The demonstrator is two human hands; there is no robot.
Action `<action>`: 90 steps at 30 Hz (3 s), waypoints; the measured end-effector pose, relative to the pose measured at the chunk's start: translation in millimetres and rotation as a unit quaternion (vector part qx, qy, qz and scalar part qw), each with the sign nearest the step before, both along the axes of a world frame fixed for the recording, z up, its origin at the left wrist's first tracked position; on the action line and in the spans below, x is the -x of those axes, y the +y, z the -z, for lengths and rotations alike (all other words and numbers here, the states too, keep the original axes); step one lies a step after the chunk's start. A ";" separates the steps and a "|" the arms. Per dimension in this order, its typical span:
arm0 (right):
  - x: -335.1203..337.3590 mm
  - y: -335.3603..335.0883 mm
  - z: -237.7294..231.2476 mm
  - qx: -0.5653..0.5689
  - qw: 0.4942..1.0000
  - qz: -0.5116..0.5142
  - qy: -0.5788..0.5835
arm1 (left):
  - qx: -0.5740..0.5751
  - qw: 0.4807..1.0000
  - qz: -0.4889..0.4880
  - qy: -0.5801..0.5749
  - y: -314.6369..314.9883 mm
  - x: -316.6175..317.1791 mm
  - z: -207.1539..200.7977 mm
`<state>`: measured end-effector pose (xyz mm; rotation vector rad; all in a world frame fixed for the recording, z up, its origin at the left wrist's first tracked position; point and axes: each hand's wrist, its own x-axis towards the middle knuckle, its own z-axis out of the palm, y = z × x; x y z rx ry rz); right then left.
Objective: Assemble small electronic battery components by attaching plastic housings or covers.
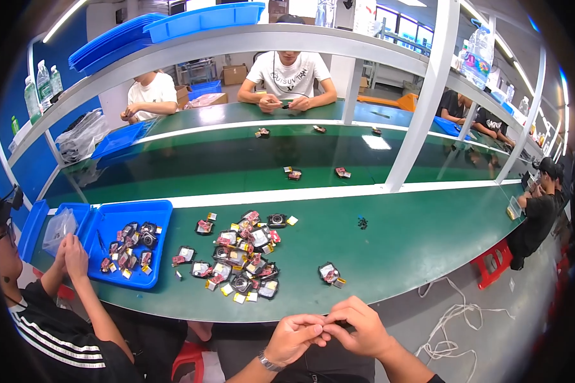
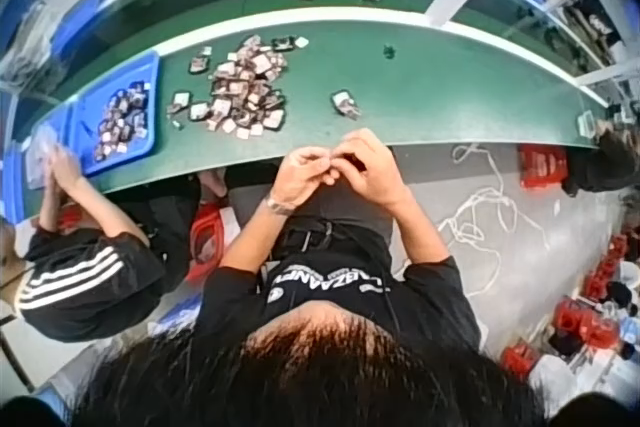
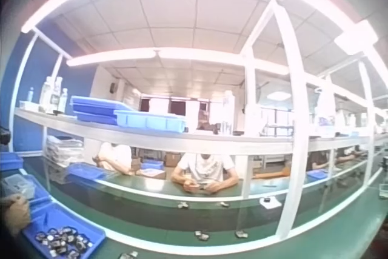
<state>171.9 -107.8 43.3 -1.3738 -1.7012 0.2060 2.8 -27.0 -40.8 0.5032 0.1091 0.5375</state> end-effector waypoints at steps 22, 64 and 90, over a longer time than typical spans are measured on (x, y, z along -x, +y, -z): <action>-66.0 83.5 8.0 0.119 0.985 -0.063 -0.108 | -0.290 0.901 -0.249 0.203 46.8 -2.7 -43.0; -1.4 68.6 53.6 -0.035 0.990 0.067 0.122 | -0.435 0.813 -0.227 0.312 64.5 -2.1 -35.2; 9.3 73.4 53.8 -0.026 0.989 0.083 0.120 | -0.412 0.825 -0.192 0.336 68.4 6.6 -29.4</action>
